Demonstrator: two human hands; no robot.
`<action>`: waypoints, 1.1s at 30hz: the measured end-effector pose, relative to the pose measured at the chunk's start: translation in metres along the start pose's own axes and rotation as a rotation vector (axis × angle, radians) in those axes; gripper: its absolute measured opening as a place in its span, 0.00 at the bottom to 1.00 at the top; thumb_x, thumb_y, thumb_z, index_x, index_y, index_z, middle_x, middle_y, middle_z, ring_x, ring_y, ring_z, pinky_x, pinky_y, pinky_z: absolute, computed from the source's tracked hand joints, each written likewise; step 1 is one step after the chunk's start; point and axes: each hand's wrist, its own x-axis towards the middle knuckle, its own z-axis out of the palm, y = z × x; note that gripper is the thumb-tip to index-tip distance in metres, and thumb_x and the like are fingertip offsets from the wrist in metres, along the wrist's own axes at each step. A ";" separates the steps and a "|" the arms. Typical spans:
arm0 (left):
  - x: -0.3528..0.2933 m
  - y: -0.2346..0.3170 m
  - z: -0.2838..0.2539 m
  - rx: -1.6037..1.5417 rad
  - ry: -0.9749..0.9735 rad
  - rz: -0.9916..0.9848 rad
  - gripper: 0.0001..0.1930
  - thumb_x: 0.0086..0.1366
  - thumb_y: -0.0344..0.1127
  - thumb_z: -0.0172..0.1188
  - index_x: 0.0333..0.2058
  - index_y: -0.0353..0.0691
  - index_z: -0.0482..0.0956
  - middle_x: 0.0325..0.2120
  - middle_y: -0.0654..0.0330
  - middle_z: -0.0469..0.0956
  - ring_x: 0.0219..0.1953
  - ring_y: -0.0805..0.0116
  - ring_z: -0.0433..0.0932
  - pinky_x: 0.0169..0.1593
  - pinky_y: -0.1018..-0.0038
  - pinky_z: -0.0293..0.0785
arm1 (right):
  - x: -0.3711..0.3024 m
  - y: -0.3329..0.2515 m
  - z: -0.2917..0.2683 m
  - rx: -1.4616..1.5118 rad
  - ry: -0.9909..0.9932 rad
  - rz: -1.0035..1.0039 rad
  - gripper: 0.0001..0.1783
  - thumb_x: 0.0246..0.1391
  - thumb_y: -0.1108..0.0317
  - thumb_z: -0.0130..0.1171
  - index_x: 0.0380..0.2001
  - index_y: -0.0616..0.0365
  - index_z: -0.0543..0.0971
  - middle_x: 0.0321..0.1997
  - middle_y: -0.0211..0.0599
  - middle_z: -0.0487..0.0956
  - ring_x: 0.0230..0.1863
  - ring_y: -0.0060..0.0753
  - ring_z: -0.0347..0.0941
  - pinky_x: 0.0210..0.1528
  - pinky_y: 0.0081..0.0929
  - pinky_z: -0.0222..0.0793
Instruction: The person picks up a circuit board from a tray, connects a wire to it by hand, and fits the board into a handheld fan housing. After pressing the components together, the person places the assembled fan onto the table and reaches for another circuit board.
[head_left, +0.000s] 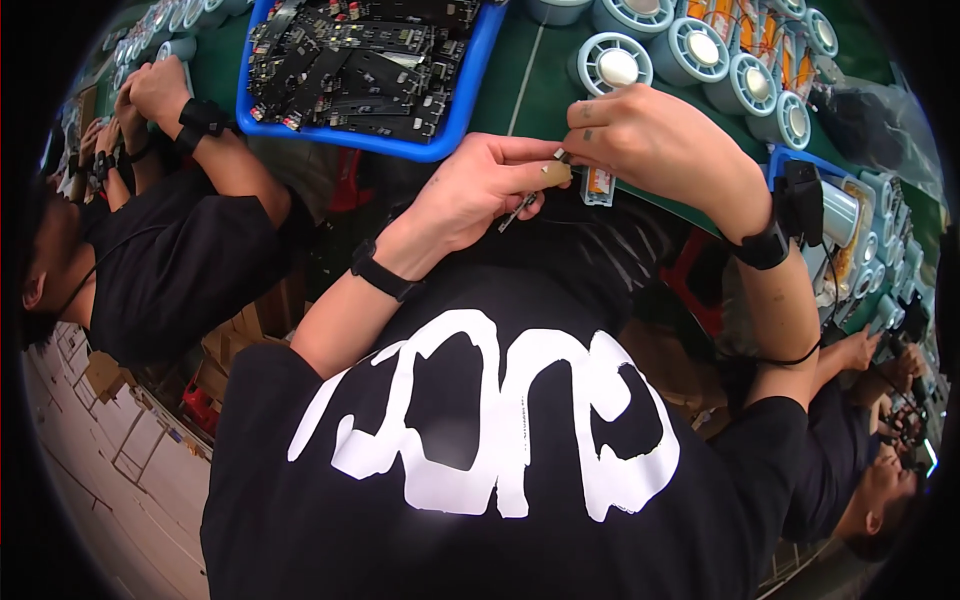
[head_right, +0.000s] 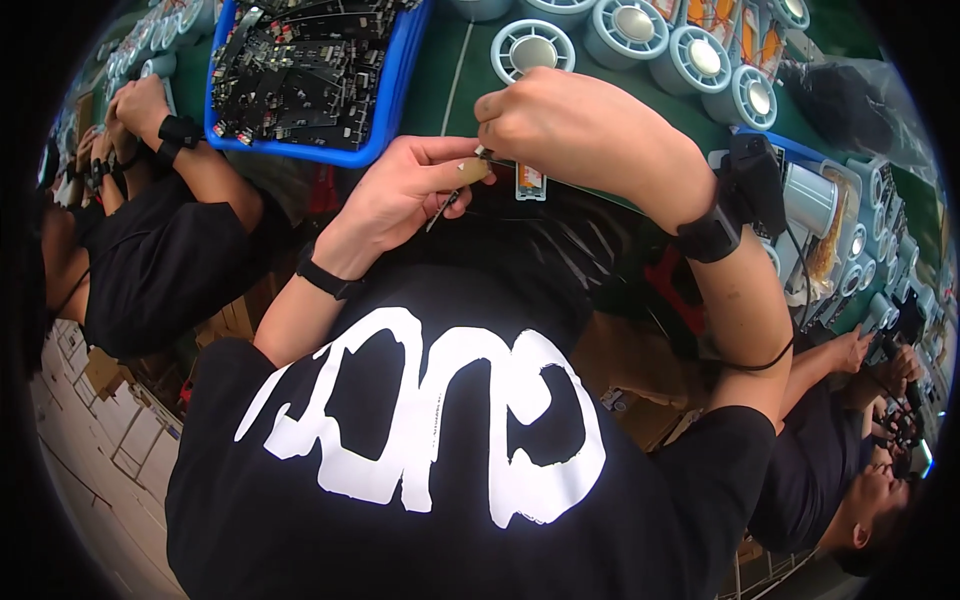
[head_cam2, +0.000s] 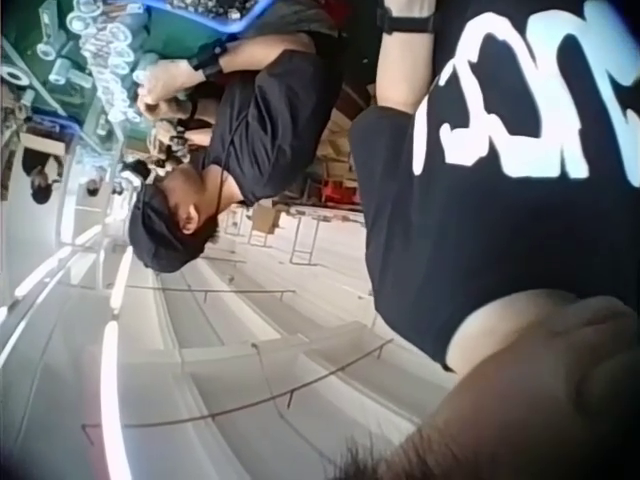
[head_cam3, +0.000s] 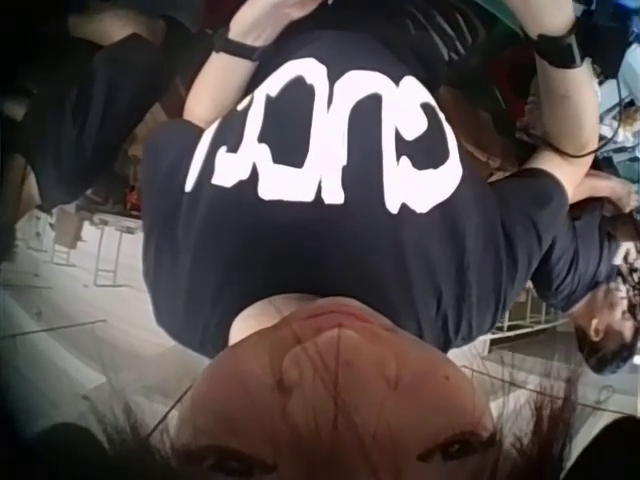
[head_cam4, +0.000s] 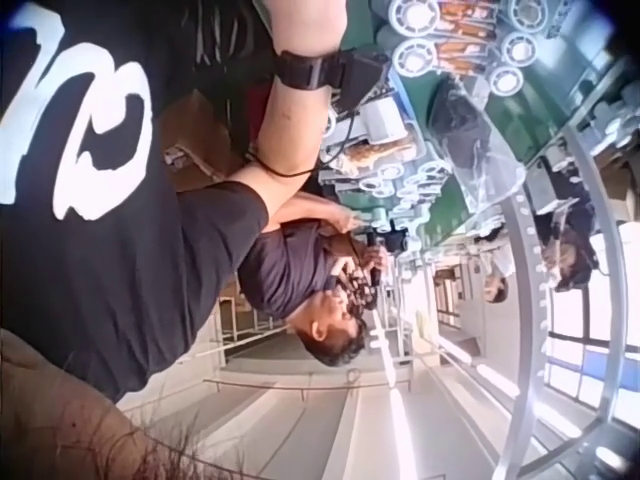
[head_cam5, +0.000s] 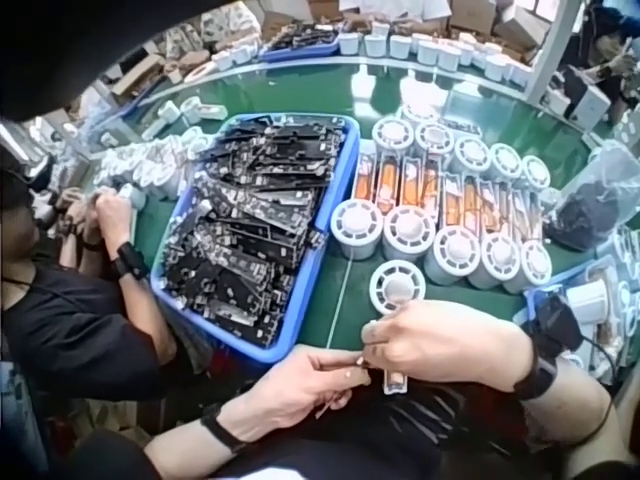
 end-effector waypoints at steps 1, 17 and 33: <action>0.000 0.000 -0.001 -0.001 0.004 0.003 0.16 0.70 0.30 0.62 0.54 0.31 0.79 0.37 0.58 0.82 0.27 0.76 0.75 0.31 0.80 0.71 | 0.001 0.000 0.000 -0.001 -0.002 -0.012 0.06 0.48 0.71 0.64 0.30 0.62 0.81 0.29 0.36 0.74 0.32 0.38 0.77 0.35 0.34 0.74; 0.004 -0.023 0.024 -0.232 0.031 0.317 0.18 0.70 0.25 0.60 0.57 0.32 0.70 0.41 0.59 0.79 0.35 0.75 0.77 0.37 0.78 0.73 | -0.009 -0.048 0.015 -0.020 0.289 0.416 0.11 0.46 0.74 0.68 0.36 0.59 0.82 0.31 0.35 0.79 0.26 0.41 0.78 0.28 0.32 0.75; 0.003 -0.027 0.027 0.453 0.006 0.718 0.20 0.62 0.21 0.62 0.54 0.37 0.79 0.46 0.56 0.76 0.47 0.64 0.76 0.49 0.71 0.76 | -0.017 -0.122 0.050 0.448 0.861 1.124 0.35 0.49 0.86 0.60 0.63 0.62 0.72 0.50 0.39 0.77 0.40 0.21 0.76 0.37 0.17 0.73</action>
